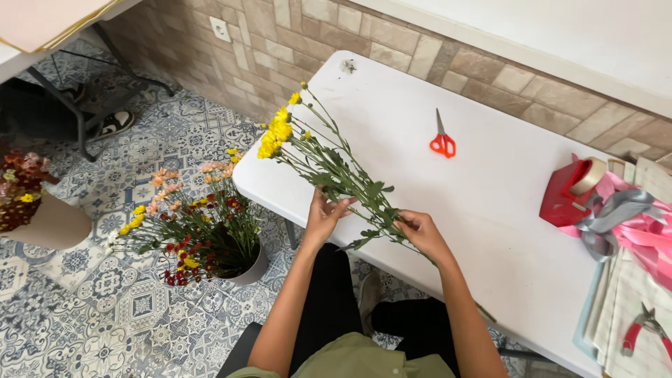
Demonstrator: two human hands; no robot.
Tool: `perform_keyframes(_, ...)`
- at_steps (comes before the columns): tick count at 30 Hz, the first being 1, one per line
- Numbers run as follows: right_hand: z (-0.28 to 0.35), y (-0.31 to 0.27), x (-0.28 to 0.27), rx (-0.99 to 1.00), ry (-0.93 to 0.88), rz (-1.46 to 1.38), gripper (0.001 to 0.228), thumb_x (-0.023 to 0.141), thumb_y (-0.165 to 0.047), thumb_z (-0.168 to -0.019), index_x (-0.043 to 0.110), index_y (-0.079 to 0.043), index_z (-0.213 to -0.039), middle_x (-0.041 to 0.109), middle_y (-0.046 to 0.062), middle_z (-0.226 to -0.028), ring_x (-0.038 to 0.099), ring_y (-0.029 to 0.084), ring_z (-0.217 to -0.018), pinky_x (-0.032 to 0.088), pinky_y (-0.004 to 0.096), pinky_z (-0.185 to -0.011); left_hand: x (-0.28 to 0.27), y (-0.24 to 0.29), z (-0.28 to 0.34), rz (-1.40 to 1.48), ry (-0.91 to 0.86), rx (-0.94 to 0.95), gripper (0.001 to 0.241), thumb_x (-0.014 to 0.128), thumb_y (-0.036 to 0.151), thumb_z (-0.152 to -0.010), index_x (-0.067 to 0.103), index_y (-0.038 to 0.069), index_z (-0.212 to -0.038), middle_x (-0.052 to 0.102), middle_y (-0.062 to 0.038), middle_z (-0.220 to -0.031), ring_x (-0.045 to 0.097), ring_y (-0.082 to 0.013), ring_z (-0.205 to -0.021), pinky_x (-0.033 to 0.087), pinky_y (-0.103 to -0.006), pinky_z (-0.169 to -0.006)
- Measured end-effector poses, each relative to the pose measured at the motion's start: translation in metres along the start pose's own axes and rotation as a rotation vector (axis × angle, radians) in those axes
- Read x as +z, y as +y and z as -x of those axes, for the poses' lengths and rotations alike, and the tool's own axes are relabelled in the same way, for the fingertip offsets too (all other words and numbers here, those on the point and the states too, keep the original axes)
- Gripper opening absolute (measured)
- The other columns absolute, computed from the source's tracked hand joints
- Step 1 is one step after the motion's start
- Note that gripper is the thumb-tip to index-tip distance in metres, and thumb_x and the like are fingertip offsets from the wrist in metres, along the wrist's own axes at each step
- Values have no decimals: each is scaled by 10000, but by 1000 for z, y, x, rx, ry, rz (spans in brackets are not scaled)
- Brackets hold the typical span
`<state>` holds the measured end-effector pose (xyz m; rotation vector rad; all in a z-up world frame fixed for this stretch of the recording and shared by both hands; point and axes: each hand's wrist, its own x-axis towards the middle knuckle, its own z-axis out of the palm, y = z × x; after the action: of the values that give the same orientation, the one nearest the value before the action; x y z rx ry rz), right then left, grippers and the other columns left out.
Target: The person arranges yellow and pink flowers into a bouquet, trimming the stems with shears and checking the placement of individual flowers.
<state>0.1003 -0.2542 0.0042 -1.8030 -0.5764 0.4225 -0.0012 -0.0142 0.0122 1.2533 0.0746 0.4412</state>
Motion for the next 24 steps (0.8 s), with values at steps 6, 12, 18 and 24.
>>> perform_keyframes(6,-1,-2,-46,110,-42,14,297,676,-13,-927,751,-1,-1214,783,150,-973,643,189,-837,552,378,-794,9,-65,-6,36,98,-165,645,702,78,-959,305,-49,-1451,568,-201,-1217,724,-302,-996,663,-371,-854)
perform_keyframes(12,-7,36,-65,117,-88,53,301,631,4,-955,769,-37,-1220,784,187,-1067,647,209,-948,541,421,-875,31,-47,7,28,268,-362,631,677,92,-958,378,-143,-1462,662,-302,-1033,769,-382,-825,674,-314,-767)
perform_keyframes(18,-13,59,-72,123,-66,74,326,673,-16,-947,752,-47,-1262,787,191,-1066,683,224,-948,549,396,-881,25,-73,9,5,366,-338,240,663,61,-934,647,-115,-1096,733,-285,-964,770,-352,-751,674,-327,-695)
perform_keyframes(24,-8,55,-81,123,-50,132,335,677,7,-935,759,-46,-1256,784,226,-1072,689,257,-955,547,433,-876,33,-69,12,49,368,-371,252,646,165,-990,647,-66,-888,723,-249,-878,768,-370,-736,682,-343,-692)
